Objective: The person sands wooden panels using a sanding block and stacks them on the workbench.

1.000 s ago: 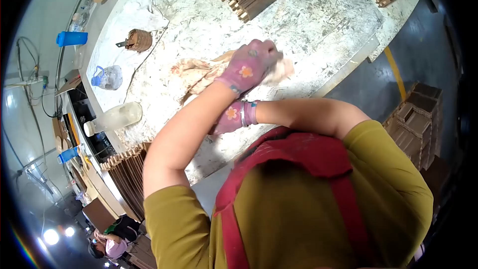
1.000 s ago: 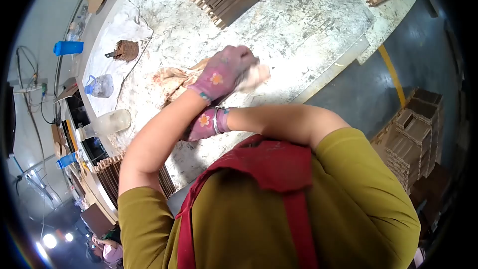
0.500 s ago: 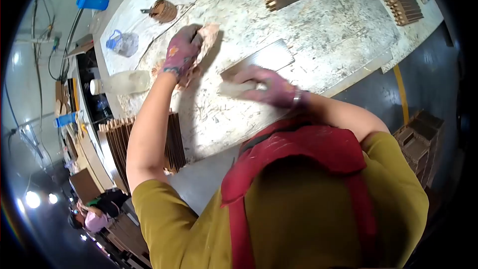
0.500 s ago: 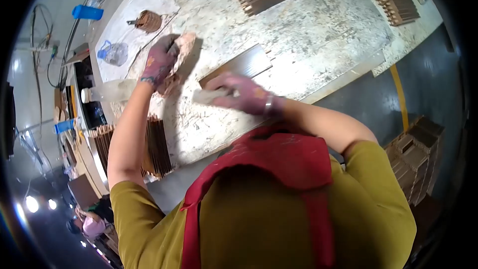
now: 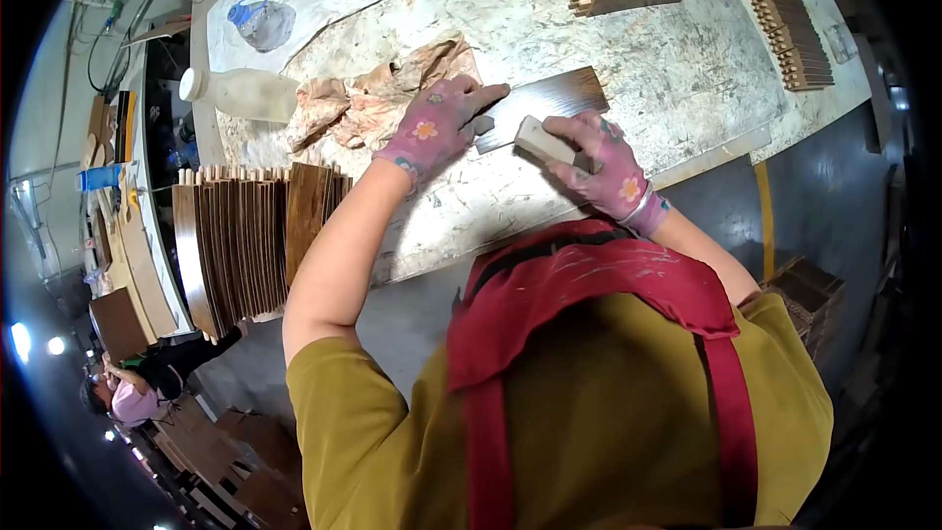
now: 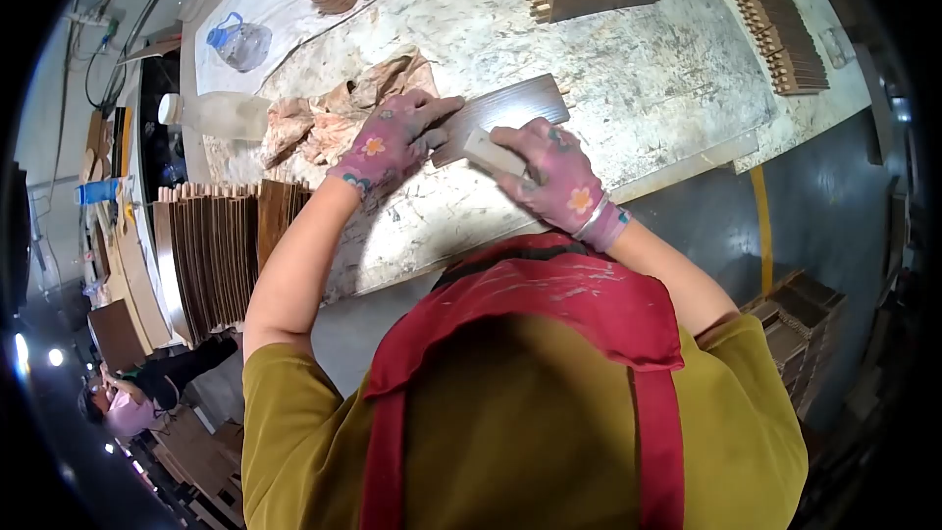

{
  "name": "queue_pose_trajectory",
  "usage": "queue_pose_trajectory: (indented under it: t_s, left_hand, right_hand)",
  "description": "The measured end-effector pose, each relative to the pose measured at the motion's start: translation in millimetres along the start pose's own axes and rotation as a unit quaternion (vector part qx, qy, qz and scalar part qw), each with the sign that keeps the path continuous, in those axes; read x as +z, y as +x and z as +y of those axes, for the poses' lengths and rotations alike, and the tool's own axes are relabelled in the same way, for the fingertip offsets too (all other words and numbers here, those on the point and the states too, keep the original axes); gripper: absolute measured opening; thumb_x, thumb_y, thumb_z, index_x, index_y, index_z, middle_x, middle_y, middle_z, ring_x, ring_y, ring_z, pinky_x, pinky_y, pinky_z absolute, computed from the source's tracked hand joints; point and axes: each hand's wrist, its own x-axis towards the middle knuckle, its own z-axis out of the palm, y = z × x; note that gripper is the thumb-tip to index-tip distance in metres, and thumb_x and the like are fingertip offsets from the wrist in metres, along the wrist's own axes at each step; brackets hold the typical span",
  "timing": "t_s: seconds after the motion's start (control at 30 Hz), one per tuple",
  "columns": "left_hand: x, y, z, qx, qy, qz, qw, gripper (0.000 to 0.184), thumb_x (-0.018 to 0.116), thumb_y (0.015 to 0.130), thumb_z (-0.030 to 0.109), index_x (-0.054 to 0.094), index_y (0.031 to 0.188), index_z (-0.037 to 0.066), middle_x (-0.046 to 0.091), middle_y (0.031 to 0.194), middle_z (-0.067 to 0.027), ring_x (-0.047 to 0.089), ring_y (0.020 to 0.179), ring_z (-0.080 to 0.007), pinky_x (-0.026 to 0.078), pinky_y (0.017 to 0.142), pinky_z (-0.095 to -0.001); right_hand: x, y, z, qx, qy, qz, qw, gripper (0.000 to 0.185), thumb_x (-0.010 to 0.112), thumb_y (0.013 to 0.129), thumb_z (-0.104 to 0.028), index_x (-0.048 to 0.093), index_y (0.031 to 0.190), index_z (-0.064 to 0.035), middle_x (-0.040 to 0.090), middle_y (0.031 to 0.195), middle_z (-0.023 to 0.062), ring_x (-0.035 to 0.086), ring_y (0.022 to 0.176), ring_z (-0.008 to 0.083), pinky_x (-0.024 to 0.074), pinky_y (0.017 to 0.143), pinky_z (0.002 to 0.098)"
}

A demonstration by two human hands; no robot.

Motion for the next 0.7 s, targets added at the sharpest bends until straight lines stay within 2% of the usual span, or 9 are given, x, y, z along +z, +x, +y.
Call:
queue_pose_trajectory:
  t_s: [0.1,0.17,0.27,0.33,0.43,0.5,0.63,0.67,0.7]
  left_hand:
    - [0,-2,-1,-0.020,-0.014,-0.013,1.000,0.052,0.060,0.089,0.015,0.052,0.140,0.020,0.059,0.110,-0.0197,0.059,0.103,-0.0381,0.049,0.090,-0.0432]
    - [2,0,-3,-0.026,-0.016,-0.027,0.999,0.053,0.060,0.088,0.014,0.051,0.140,0.021,0.059,0.112,-0.0201,0.060,0.103,-0.0387,0.049,0.089,-0.0429]
    - [7,6,-4,-0.062,-0.001,-0.050,0.997,0.052,0.064,0.090,0.028,0.051,0.140,0.022,0.058,0.119,-0.0192,0.060,0.107,-0.0387,0.049,0.090,-0.0433]
    - [6,9,-5,-0.070,0.002,-0.061,0.996,0.055,0.064,0.090,0.041,0.051,0.140,0.023,0.061,0.119,-0.0170,0.061,0.108,-0.0378,0.049,0.090,-0.0444]
    - [-6,13,3,-0.096,-0.033,-0.117,0.988,0.055,0.063,0.091,0.042,0.051,0.141,0.022,0.064,0.118,-0.0158,0.063,0.108,-0.0367,0.049,0.089,-0.0450]
    - [-2,18,-1,-0.077,-0.011,-0.115,0.990,0.055,0.064,0.091,0.041,0.050,0.140,0.020,0.065,0.119,-0.0155,0.063,0.109,-0.0354,0.049,0.090,-0.0442]
    - [0,22,-7,-0.068,-0.004,-0.123,0.990,0.057,0.064,0.090,0.040,0.050,0.140,0.016,0.065,0.122,-0.0157,0.062,0.112,-0.0351,0.048,0.092,-0.0431]
    - [2,23,-9,-0.065,-0.005,-0.125,0.990,0.057,0.064,0.090,0.041,0.050,0.140,0.016,0.065,0.121,-0.0157,0.062,0.112,-0.0350,0.048,0.093,-0.0429]
    - [7,26,-14,-0.068,0.003,-0.125,0.990,0.058,0.064,0.090,0.041,0.050,0.140,0.016,0.065,0.121,-0.0158,0.062,0.113,-0.0350,0.048,0.093,-0.0429]
  right_hand:
    - [10,5,-7,-0.089,-0.165,0.011,0.982,0.045,0.072,0.080,-0.027,0.064,0.123,-0.0135,0.058,0.098,0.0123,0.056,0.097,0.0316,0.0433,0.092,0.0434]
    - [15,7,-13,-0.107,-0.197,0.010,0.975,0.045,0.072,0.079,-0.029,0.065,0.121,-0.0138,0.058,0.098,0.0116,0.055,0.099,0.0316,0.0391,0.097,0.0463]
    - [20,5,-14,-0.102,-0.235,0.012,0.967,0.046,0.071,0.080,-0.031,0.064,0.123,-0.0144,0.057,0.099,0.0116,0.055,0.099,0.0320,0.0369,0.099,0.0466]
    - [20,0,-12,-0.108,-0.252,0.031,0.961,0.045,0.069,0.080,-0.031,0.064,0.121,-0.0153,0.058,0.095,0.0097,0.057,0.095,0.0280,0.0363,0.100,0.0464]
    - [23,-6,-8,-0.104,-0.268,0.012,0.958,0.044,0.068,0.081,-0.033,0.063,0.121,-0.0162,0.059,0.093,0.0086,0.058,0.093,0.0256,0.0356,0.100,0.0475]
    - [28,-6,-10,-0.111,-0.275,-0.009,0.955,0.043,0.068,0.081,-0.033,0.063,0.121,-0.0162,0.059,0.093,0.0086,0.057,0.093,0.0254,0.0355,0.100,0.0482]
    - [32,-4,-9,-0.138,-0.271,0.012,0.953,0.045,0.069,0.080,-0.032,0.062,0.122,-0.0164,0.059,0.091,0.0079,0.057,0.092,0.0265,0.0360,0.099,0.0489]
    - [35,-4,-7,-0.148,-0.257,0.001,0.955,0.045,0.070,0.080,-0.033,0.064,0.121,-0.0151,0.056,0.092,0.0105,0.055,0.095,0.0311,0.0374,0.097,0.0474]
    - [38,-3,-9,-0.154,-0.255,0.001,0.955,0.044,0.071,0.079,-0.031,0.064,0.120,-0.0151,0.056,0.092,0.0102,0.056,0.093,0.0302,0.0386,0.094,0.0472]
